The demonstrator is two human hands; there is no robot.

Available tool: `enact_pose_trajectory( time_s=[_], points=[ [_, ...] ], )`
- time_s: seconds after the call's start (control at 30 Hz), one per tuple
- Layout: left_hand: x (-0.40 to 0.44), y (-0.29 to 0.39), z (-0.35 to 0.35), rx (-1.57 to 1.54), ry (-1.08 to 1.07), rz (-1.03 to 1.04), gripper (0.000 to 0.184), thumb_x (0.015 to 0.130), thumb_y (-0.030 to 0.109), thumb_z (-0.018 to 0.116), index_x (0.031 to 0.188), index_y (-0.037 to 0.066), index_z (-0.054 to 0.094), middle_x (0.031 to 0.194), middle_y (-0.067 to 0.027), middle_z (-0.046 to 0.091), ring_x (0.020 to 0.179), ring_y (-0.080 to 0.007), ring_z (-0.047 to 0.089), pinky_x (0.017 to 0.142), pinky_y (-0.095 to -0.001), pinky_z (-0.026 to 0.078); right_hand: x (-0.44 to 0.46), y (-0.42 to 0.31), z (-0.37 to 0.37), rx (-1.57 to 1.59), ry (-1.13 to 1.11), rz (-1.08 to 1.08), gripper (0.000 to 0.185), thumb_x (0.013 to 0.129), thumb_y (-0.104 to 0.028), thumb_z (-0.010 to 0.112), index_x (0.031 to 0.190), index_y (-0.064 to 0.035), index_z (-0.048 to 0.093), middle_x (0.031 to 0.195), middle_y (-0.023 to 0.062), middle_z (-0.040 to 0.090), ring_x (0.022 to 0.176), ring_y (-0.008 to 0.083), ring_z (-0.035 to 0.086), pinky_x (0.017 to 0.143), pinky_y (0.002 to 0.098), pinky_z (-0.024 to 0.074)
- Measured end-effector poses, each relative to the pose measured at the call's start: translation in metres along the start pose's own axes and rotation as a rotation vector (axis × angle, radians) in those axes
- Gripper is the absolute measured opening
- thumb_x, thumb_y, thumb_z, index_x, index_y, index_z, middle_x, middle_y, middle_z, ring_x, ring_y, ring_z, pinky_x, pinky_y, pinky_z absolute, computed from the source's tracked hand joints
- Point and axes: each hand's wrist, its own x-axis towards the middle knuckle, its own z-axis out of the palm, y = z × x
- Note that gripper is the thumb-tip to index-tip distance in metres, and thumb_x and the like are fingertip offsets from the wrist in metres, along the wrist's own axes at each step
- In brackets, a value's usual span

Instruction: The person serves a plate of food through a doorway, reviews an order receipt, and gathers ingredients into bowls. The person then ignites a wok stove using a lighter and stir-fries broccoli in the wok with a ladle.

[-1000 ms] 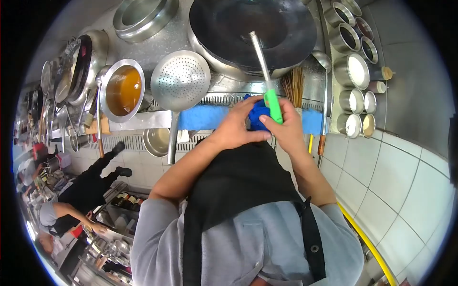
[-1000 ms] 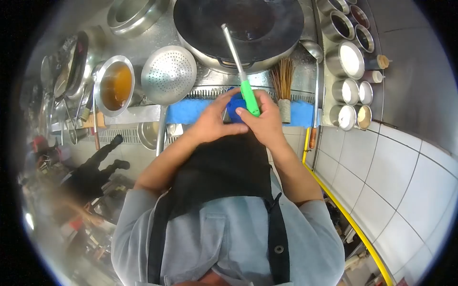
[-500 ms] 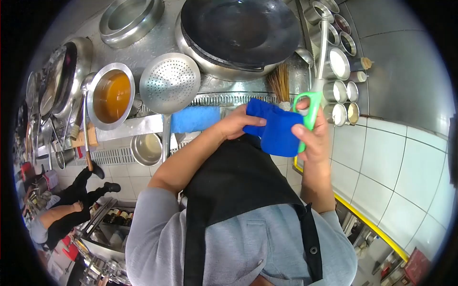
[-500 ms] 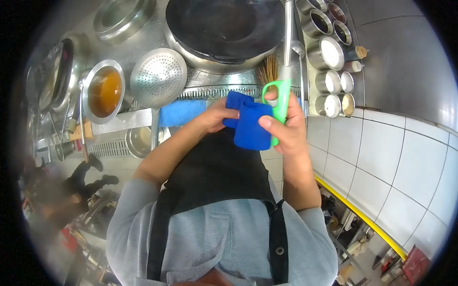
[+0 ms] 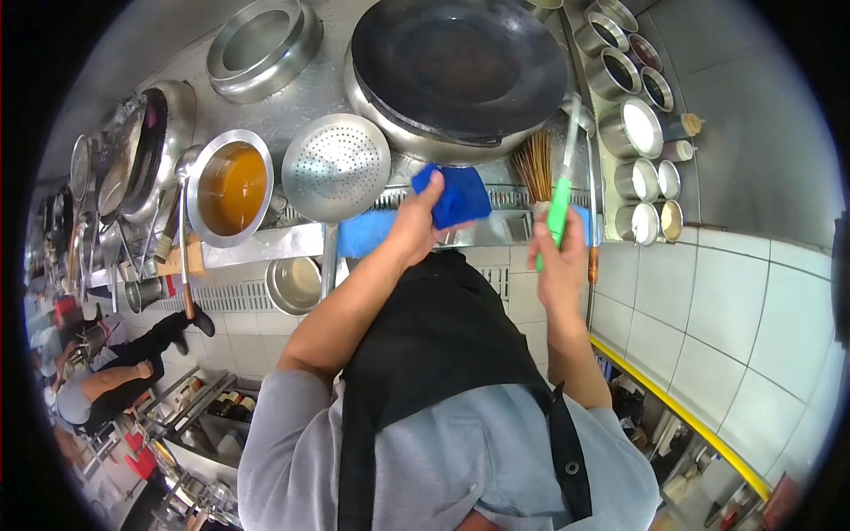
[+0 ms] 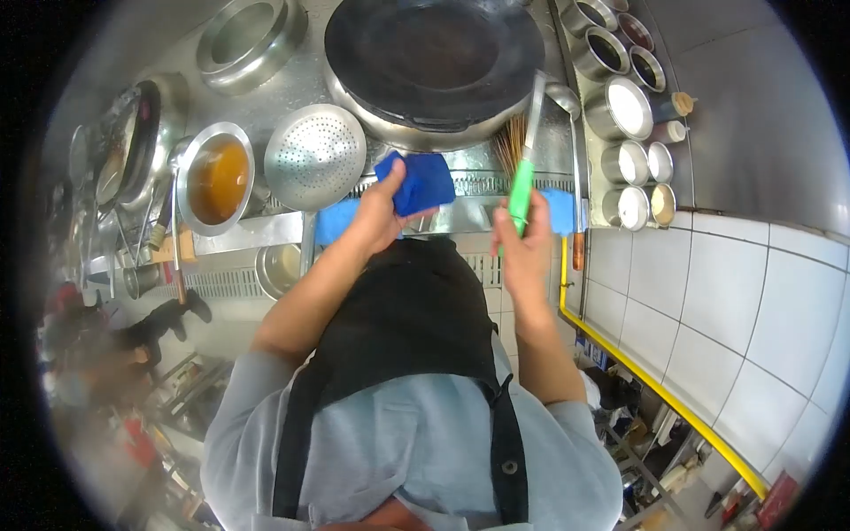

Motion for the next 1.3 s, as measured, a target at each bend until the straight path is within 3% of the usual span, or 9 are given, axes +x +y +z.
enact_pose_trajectory(
  time_s=[0.2,0.27,0.3,0.43,0.53,0.7,0.8,1.17,1.3],
  points=[
    [0.062,0.031,0.031,-0.096,-0.025,0.153,0.068,0.107,0.059,0.031,0.145,0.004,0.044,0.141,-0.0174,0.057,0.129,-0.0330,0.059,0.099,-0.0480,0.056,0.005,0.006,-0.071,-0.180,0.104,0.038,0.058,0.093,0.003,0.060,0.147,-0.0049,0.043,0.124,0.0105,0.058,0.072,0.0093,0.053,0.059,0.0246,0.0461],
    [0.084,0.036,0.038,0.149,0.028,-0.006,0.067,0.106,0.061,0.036,0.140,0.005,0.049,0.135,-0.0165,0.062,0.126,-0.0307,0.062,0.091,-0.0434,0.060,0.012,0.009,-0.088,-0.191,0.092,0.065,0.059,0.092,0.003,0.060,0.147,-0.0041,0.042,0.126,0.0112,0.058,0.072,0.0096,0.054,0.059,0.0244,0.0463],
    [0.092,0.033,0.041,0.111,0.112,0.010,0.059,0.102,0.058,0.053,0.131,0.007,0.056,0.121,-0.0134,0.069,0.110,-0.0265,0.068,0.081,-0.0377,0.062,0.017,0.009,-0.094,-0.188,0.101,0.105,0.060,0.091,0.003,0.060,0.148,-0.0039,0.042,0.127,0.0111,0.057,0.074,0.0098,0.054,0.060,0.0245,0.0466],
    [0.111,0.026,0.056,-0.064,0.281,-0.049,0.037,0.089,0.032,0.077,0.115,0.011,0.062,0.108,-0.0077,0.069,0.090,-0.0218,0.066,0.078,-0.0336,0.056,0.042,0.010,-0.116,-0.239,0.186,0.058,0.065,0.089,0.005,0.059,0.151,-0.0028,0.040,0.128,0.0107,0.057,0.080,0.0102,0.056,0.061,0.0250,0.0480],
    [0.131,0.018,0.036,-0.081,0.300,-0.097,0.022,0.088,0.013,0.068,0.109,0.010,0.061,0.102,-0.0069,0.066,0.096,-0.0218,0.064,0.080,-0.0357,0.055,0.072,0.013,-0.145,-0.262,0.183,0.046,0.071,0.086,0.008,0.060,0.153,-0.0060,0.041,0.126,0.0085,0.054,0.078,0.0097,0.056,0.058,0.0245,0.0483],
    [0.114,0.016,0.049,-0.147,0.417,0.032,0.026,0.084,0.009,0.066,0.108,0.007,0.059,0.103,-0.0103,0.064,0.092,-0.0242,0.062,0.074,-0.0360,0.053,0.126,0.004,-0.180,-0.597,0.095,-0.082,0.058,0.084,-0.002,0.063,0.141,-0.0021,0.052,0.119,0.0149,0.066,0.099,0.0249,0.063,0.091,0.0347,0.0500],
    [0.091,0.023,0.051,-0.173,0.426,0.051,0.027,0.081,0.007,0.065,0.108,0.008,0.059,0.102,-0.0091,0.064,0.092,-0.0237,0.060,0.074,-0.0367,0.050,0.156,-0.005,-0.185,-0.704,0.134,-0.125,0.057,0.082,-0.002,0.063,0.139,-0.0033,0.053,0.116,0.0150,0.066,0.097,0.0249,0.063,0.089,0.0366,0.0507],
    [0.017,0.052,0.022,-0.168,0.559,0.330,0.019,0.081,0.010,0.066,0.098,0.004,0.061,0.092,-0.0095,0.064,0.082,-0.0233,0.064,0.067,-0.0341,0.052,0.289,-0.063,-0.092,-1.063,-0.191,-0.138,0.055,0.077,-0.019,0.067,0.131,-0.0096,0.059,0.111,0.0256,0.069,0.107,0.0437,0.065,0.093,0.0460,0.0508],
    [-0.023,0.052,-0.001,-0.147,0.719,0.441,0.022,0.080,0.010,0.067,0.100,0.003,0.058,0.089,-0.0089,0.063,0.076,-0.0229,0.065,0.063,-0.0340,0.055,0.343,-0.045,-0.023,-1.193,-0.537,-0.138,0.053,0.077,-0.018,0.069,0.129,-0.0115,0.061,0.114,0.0237,0.070,0.109,0.0414,0.066,0.092,0.0459,0.0519]
  ],
)
